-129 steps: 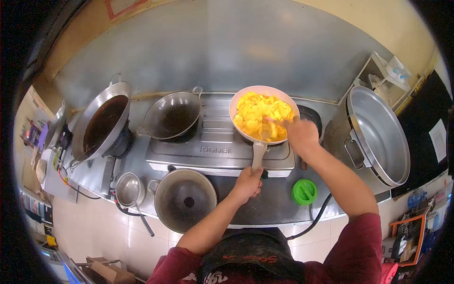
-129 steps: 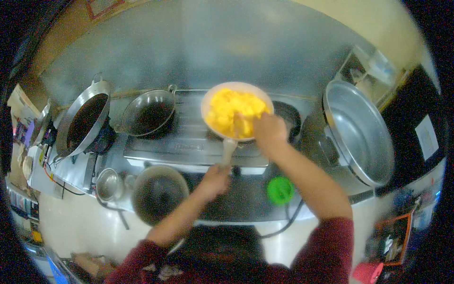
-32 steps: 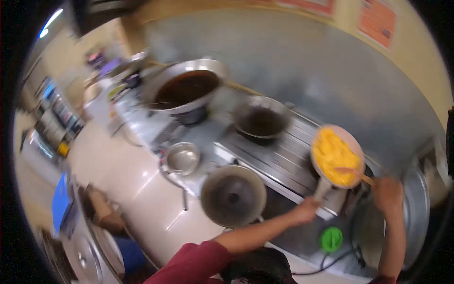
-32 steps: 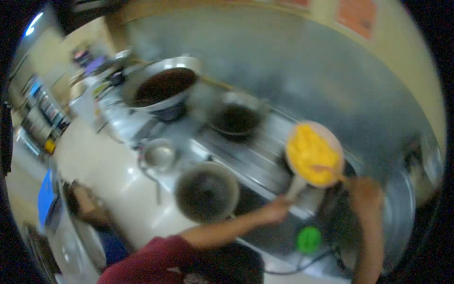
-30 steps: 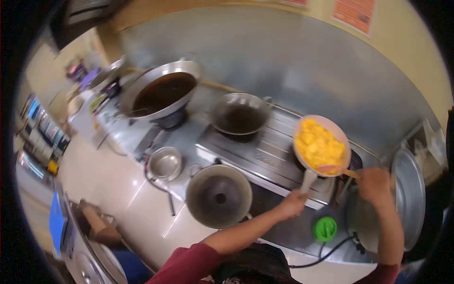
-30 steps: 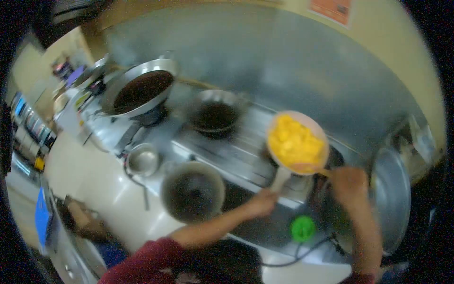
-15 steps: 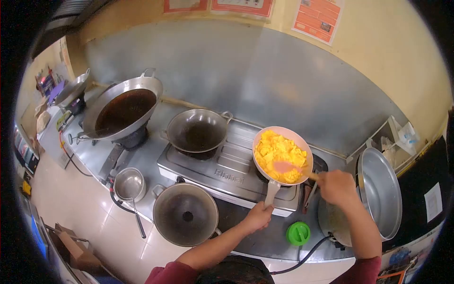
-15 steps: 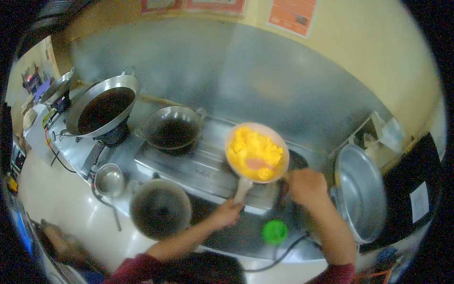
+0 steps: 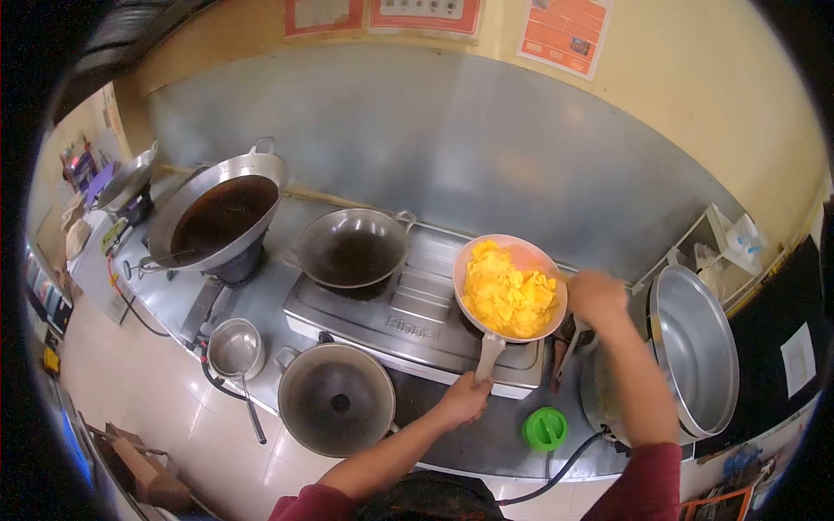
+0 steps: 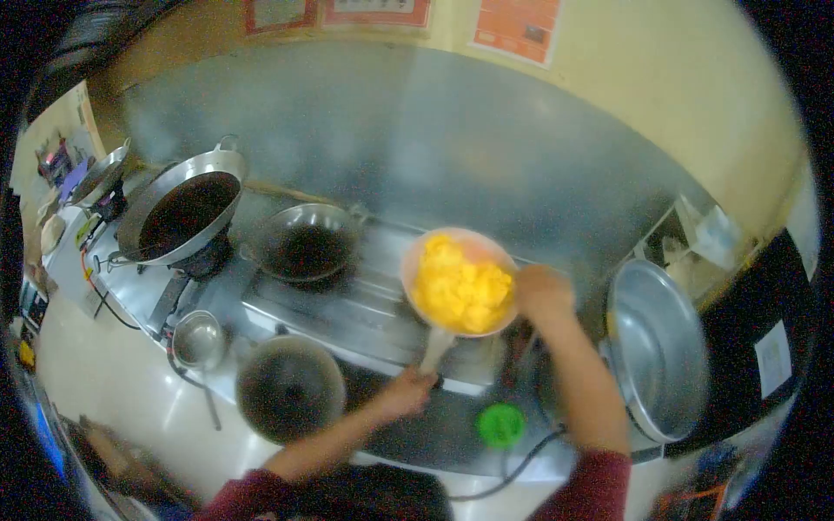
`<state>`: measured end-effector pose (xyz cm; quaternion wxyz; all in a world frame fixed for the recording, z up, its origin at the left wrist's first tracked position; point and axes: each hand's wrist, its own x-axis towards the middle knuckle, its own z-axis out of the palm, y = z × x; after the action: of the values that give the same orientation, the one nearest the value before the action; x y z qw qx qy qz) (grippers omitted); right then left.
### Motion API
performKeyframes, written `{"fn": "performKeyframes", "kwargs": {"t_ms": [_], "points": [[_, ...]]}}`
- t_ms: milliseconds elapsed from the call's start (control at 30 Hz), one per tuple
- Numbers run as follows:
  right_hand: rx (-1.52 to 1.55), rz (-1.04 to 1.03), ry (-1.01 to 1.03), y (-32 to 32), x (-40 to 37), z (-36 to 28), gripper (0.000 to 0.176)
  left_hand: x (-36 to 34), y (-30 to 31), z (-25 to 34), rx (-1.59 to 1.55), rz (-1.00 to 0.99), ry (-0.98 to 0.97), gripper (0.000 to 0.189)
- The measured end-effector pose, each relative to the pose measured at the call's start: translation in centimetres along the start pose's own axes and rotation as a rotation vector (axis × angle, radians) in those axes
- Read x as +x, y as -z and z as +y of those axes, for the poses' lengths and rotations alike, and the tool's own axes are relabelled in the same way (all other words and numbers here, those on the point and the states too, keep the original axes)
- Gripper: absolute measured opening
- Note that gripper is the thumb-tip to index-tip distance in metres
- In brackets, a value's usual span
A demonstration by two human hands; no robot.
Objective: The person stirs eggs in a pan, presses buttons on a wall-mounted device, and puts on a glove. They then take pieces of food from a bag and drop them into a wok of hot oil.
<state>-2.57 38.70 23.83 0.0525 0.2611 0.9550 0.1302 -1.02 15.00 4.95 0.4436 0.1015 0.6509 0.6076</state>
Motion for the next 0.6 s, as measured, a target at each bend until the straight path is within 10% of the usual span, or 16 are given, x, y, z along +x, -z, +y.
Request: {"fn": "performKeyframes", "kwargs": {"t_ms": [367, 600], "points": [[-0.080, 0.194, 0.092, -14.8, 13.2, 1.7, 0.028, 1.4, 0.7, -1.7, 0.133, -0.066, -0.080, 0.027], [-0.102, 0.169, 0.425, -8.7, 13.1, 1.3, 0.034, 1.4, 0.4, -0.8, 0.127, -0.030, 0.005, 0.032]]}}
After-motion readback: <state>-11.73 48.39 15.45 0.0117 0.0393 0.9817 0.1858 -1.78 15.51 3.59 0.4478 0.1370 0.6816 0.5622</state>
